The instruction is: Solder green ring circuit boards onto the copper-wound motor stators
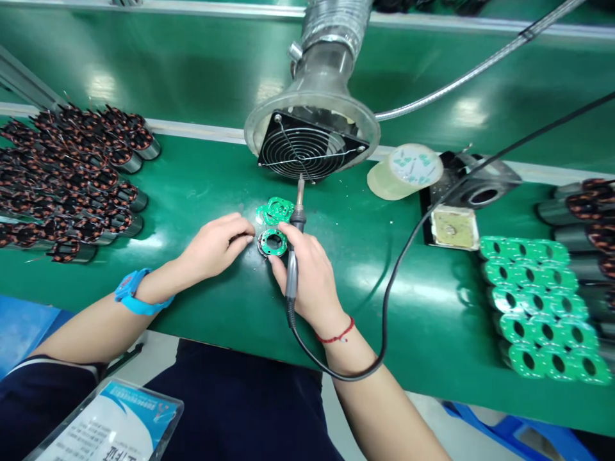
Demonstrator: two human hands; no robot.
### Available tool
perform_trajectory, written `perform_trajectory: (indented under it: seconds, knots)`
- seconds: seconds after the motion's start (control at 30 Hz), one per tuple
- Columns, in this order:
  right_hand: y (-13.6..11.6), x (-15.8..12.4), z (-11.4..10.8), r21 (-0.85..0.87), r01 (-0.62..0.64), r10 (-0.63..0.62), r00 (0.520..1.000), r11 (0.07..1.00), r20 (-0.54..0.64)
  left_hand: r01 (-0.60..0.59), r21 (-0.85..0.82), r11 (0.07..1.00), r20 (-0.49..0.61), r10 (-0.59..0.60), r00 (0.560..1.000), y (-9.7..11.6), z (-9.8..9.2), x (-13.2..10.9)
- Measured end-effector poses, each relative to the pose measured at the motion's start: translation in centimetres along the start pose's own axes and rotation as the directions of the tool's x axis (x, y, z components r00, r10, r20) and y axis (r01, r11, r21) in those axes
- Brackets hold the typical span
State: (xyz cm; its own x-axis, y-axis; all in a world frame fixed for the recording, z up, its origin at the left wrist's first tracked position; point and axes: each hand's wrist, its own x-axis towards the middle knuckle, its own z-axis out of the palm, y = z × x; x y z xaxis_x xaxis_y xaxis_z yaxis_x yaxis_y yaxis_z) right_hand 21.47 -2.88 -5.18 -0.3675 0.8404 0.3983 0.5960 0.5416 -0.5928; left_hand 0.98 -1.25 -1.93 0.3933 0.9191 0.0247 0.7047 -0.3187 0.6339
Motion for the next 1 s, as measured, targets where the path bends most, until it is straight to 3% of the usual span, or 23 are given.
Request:
perform_trajectory:
  seconds: [0.17, 0.4, 0.6, 0.7, 0.8, 0.93, 1.0]
  knots:
    - [-0.9, 0.4, 0.3, -0.043, 0.088, -0.087, 0.996, 0.995, 0.016, -0.049, -0.229, 0.972, -0.052, 0.038, 0.998, -0.1, -0.1, 0.3]
    - [-2.1, 0.7, -0.1, -0.123, 0.261, -0.261, 0.965, 0.957, 0.019, 0.156, -0.517, 0.841, 0.111, -0.114, 0.987, -0.5, 0.0, 0.7]
    - [-2.2, 0.7, -0.4, -0.133, 0.219, -0.221, 0.975, 0.967, -0.002, 0.271, -0.584, 0.765, 0.189, -0.196, 0.962, -0.5, -0.1, 0.6]
    - [-2.3, 0.5, -0.5, -0.044, 0.177, -0.18, 0.98, 0.983, -0.082, 0.313, -0.541, 0.78, 0.185, -0.253, 0.95, -0.1, -0.1, 0.5]
    - [-2.1, -0.2, -0.6, 0.092, 0.066, -0.048, 0.983, 0.994, -0.18, 0.317, -0.49, 0.812, 0.165, -0.271, 0.948, 0.1, -0.1, 0.5]
    - [-1.5, -1.4, -0.8, 0.324, -0.042, 0.144, 0.944, 0.945, -0.296, 0.322, -0.444, 0.836, 0.145, -0.287, 0.947, 0.2, 0.1, 0.4]
    - [-1.3, -1.7, -0.8, 0.372, -0.016, 0.148, 0.933, 0.928, -0.328, 0.32, -0.436, 0.841, 0.138, -0.289, 0.947, 0.2, 0.1, 0.4]
